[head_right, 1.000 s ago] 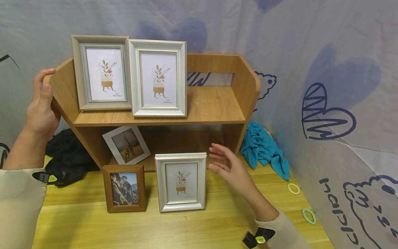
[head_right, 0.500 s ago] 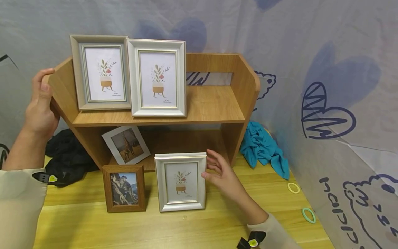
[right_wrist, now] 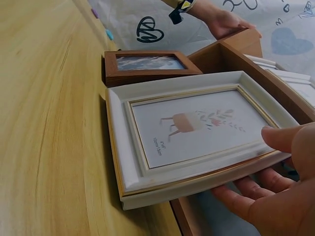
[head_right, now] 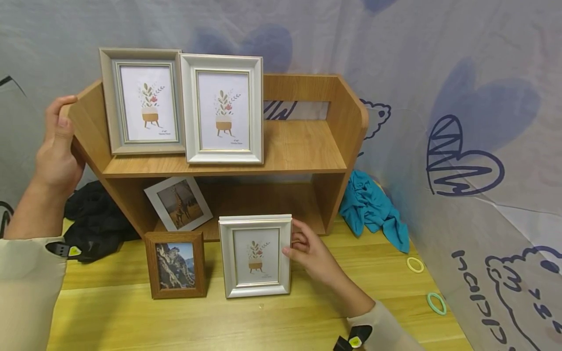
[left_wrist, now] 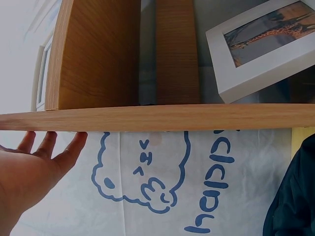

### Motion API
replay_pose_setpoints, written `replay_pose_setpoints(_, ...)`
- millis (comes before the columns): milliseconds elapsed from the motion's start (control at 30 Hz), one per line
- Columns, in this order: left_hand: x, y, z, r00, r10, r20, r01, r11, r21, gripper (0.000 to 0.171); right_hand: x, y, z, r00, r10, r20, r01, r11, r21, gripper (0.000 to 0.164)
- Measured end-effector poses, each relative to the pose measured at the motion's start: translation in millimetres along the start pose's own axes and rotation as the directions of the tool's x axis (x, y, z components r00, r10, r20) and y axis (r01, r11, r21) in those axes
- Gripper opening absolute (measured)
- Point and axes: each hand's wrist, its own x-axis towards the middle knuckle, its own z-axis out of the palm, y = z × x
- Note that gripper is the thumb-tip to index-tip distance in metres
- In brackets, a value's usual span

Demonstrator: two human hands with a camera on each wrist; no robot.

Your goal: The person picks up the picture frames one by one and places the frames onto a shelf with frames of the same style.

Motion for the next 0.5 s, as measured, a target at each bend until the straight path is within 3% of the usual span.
replay_pose_setpoints(500, 0.5, 0.6, 0.2, 1.0, -0.008, 0.003, 0.008, 1.0, 0.003, 0.04, 0.9, -0.4, -2.1, 0.999, 0.03, 0.031, -0.031, 0.999, 0.039, 0.066)
